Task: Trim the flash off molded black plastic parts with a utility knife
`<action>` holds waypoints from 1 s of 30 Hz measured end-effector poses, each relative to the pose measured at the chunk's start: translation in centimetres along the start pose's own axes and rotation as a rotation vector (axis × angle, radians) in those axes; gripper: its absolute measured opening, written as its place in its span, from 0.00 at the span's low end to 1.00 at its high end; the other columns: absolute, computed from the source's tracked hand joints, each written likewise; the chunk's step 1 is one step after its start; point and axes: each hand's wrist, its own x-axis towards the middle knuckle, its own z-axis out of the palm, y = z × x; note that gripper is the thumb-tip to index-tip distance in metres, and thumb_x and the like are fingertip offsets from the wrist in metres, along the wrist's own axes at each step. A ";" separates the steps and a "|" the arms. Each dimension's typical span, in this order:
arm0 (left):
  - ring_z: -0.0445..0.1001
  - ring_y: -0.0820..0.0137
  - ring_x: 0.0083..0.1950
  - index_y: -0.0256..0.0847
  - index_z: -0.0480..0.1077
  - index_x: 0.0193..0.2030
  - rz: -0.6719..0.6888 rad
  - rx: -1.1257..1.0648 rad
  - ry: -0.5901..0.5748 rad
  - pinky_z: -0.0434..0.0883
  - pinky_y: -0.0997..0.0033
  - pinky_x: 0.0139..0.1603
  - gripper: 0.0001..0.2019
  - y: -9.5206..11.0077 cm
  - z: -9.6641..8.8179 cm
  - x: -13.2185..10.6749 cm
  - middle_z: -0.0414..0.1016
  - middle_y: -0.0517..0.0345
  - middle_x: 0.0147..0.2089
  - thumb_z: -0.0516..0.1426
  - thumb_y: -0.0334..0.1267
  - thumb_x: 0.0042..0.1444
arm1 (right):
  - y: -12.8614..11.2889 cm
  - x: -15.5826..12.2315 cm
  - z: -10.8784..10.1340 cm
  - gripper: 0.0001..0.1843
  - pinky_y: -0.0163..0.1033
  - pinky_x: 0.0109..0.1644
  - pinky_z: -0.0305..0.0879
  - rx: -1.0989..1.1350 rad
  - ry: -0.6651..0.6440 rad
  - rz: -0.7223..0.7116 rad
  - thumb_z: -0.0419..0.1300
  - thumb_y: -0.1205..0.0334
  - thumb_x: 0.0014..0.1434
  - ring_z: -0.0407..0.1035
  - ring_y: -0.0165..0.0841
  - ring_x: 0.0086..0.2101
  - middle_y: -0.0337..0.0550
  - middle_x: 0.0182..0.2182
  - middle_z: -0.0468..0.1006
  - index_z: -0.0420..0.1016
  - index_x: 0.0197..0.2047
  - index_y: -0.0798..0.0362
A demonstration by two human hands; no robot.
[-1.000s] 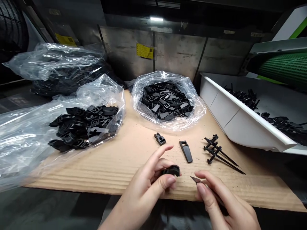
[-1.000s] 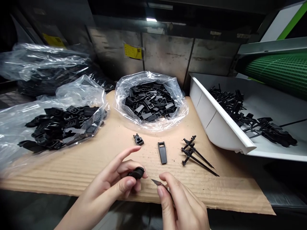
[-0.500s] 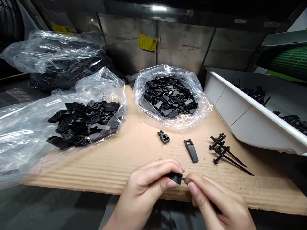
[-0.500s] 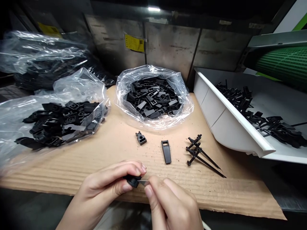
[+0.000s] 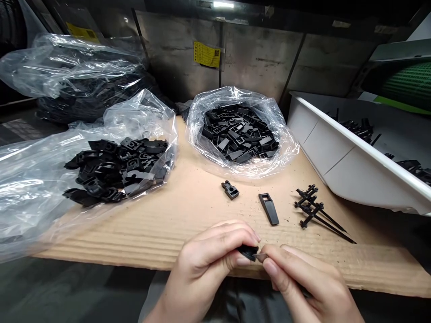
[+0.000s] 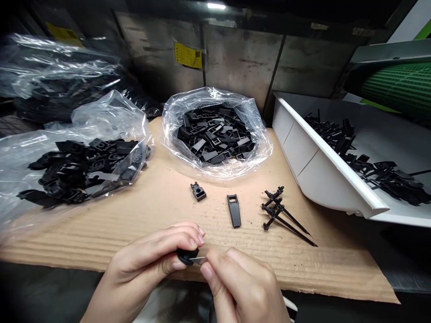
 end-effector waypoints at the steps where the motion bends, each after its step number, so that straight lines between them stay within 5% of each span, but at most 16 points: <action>1: 0.72 0.70 0.46 0.50 0.73 0.39 -0.001 -0.007 -0.003 0.64 0.78 0.51 0.14 0.0 0.0 0.0 0.75 0.66 0.39 0.55 0.24 0.55 | -0.1 0.2 -0.2 0.10 0.26 0.23 0.60 0.046 -0.046 0.052 0.51 0.69 0.58 0.63 0.25 0.19 0.35 0.18 0.66 0.68 0.27 0.52; 8: 0.71 0.68 0.46 0.48 0.74 0.39 0.022 -0.015 -0.038 0.65 0.74 0.51 0.14 0.1 0.1 -0.1 0.75 0.62 0.40 0.55 0.23 0.54 | 0.3 1.4 -2.7 0.13 0.24 0.18 0.54 0.597 -0.576 0.504 0.53 0.56 0.57 0.55 0.21 0.15 0.31 0.13 0.62 0.73 0.28 0.54; 12: 0.71 0.71 0.47 0.53 0.74 0.41 -0.022 0.036 0.011 0.64 0.80 0.50 0.16 0.3 0.0 -0.1 0.76 0.66 0.42 0.56 0.24 0.54 | 0.5 0.3 -3.0 0.07 0.25 0.22 0.63 0.625 -0.305 0.509 0.57 0.61 0.55 0.64 0.23 0.19 0.36 0.21 0.74 0.75 0.36 0.50; 16: 0.72 0.73 0.43 0.51 0.73 0.43 -0.062 0.090 0.051 0.65 0.84 0.45 0.15 0.4 0.2 0.2 0.75 0.64 0.41 0.56 0.26 0.54 | 1.1 -1.1 -2.6 0.19 0.26 0.27 0.67 0.099 -0.027 0.095 0.52 0.70 0.58 0.70 0.25 0.21 0.38 0.27 0.75 0.67 0.52 0.46; 18: 0.72 0.72 0.43 0.47 0.75 0.39 -0.054 0.098 0.054 0.65 0.84 0.44 0.12 0.4 0.3 0.4 0.74 0.62 0.40 0.55 0.26 0.54 | 1.3 -1.5 -2.3 0.21 0.26 0.30 0.68 -0.175 -0.012 -0.070 0.54 0.70 0.57 0.71 0.26 0.25 0.39 0.26 0.75 0.65 0.54 0.49; 20: 0.71 0.72 0.43 0.45 0.75 0.37 -0.053 0.099 0.061 0.65 0.84 0.44 0.11 0.4 0.4 0.5 0.73 0.61 0.39 0.55 0.25 0.54 | 1.3 -1.7 -1.7 0.18 0.28 0.30 0.67 -0.291 0.011 -0.090 0.55 0.66 0.57 0.71 0.29 0.27 0.41 0.26 0.73 0.68 0.51 0.52; 24: 0.71 0.72 0.43 0.46 0.74 0.37 -0.052 0.097 0.058 0.65 0.83 0.43 0.11 0.4 0.4 0.3 0.73 0.62 0.40 0.55 0.25 0.54 | 0.6 -1.6 -0.3 0.13 0.31 0.27 0.64 -0.250 0.091 -0.019 0.53 0.65 0.59 0.66 0.29 0.24 0.40 0.23 0.67 0.71 0.46 0.52; 30: 0.72 0.72 0.41 0.45 0.75 0.36 -0.010 0.101 0.066 0.66 0.84 0.42 0.10 0.5 0.3 0.2 0.74 0.62 0.39 0.56 0.26 0.54 | -0.1 -1.2 0.1 0.12 0.31 0.25 0.60 -0.212 0.013 0.020 0.50 0.66 0.59 0.62 0.28 0.22 0.39 0.22 0.64 0.72 0.43 0.51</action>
